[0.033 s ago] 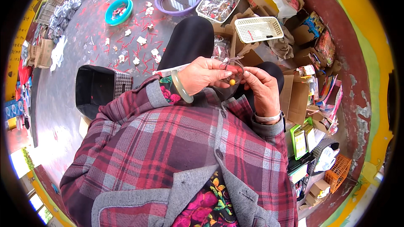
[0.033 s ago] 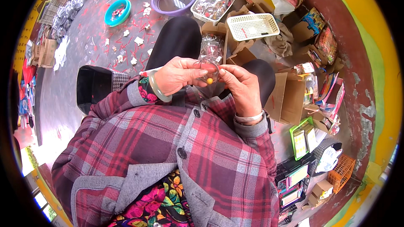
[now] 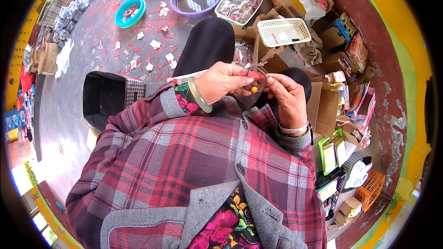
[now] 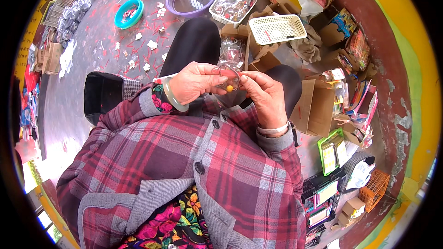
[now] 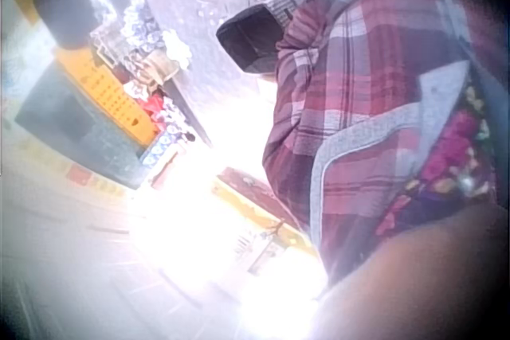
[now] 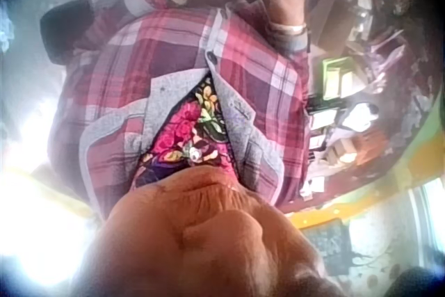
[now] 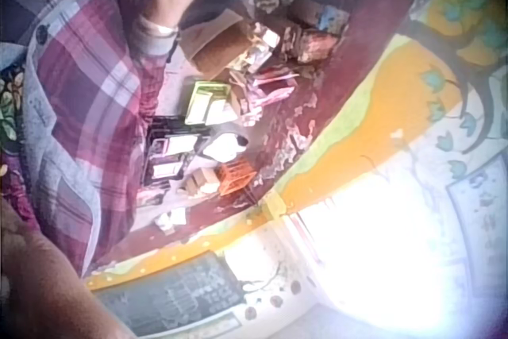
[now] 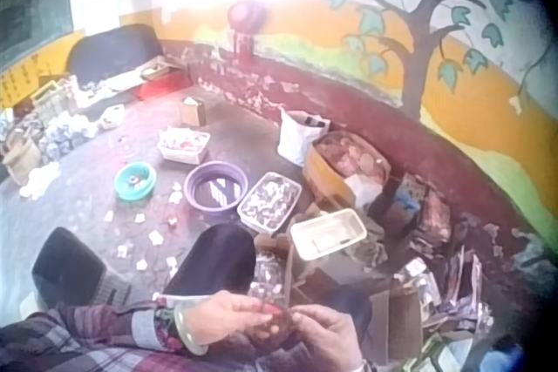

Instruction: The person sits on the floor and packs small items into clear plastic bags. They handle items such as a yellow bead, a white cord, and a red ribbon, placing them into bags and setting the filled bags into a nearby cardboard box.

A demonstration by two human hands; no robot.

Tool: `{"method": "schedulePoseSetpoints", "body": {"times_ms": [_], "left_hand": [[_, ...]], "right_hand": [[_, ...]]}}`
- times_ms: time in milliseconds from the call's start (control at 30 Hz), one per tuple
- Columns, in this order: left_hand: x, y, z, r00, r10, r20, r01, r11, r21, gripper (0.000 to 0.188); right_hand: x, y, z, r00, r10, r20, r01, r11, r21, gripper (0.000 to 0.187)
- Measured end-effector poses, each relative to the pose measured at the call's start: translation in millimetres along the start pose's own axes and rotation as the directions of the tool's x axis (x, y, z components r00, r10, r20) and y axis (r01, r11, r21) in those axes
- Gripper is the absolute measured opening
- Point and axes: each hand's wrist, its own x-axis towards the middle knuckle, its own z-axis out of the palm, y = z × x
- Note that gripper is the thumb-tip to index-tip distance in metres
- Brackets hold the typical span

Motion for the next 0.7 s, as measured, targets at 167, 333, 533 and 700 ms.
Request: {"method": "schedulePoseSetpoints", "body": {"times_ms": [167, 333, 533, 700], "left_hand": [[0.0, -1.4, -0.1, 1.000, 0.023, -0.015, -0.021, 0.992, 0.121, 0.028], [-0.8, -3.1, -0.9, 0.997, 0.068, 0.028, -0.072, 0.983, 0.169, 0.027], [-0.8, -1.3, -0.3, 1.000, -0.008, -0.022, 0.010, 0.996, 0.088, 0.028], [-2.8, 4.4, 6.4, 0.999, 0.038, -0.024, -0.036, 0.996, 0.087, 0.029]], "right_hand": [[-0.6, -2.3, 1.3, 0.999, 0.013, -0.045, -0.015, 0.999, -0.045, 0.018], [-0.8, 1.5, 0.8, 0.999, -0.031, -0.034, 0.028, 0.995, -0.098, 0.013], [-3.7, -3.7, 5.3, 0.996, -0.056, -0.072, 0.045, 0.989, -0.141, 0.010], [-6.6, -7.9, 7.1, 0.987, -0.136, -0.090, 0.127, 0.987, -0.096, 0.009]]}}
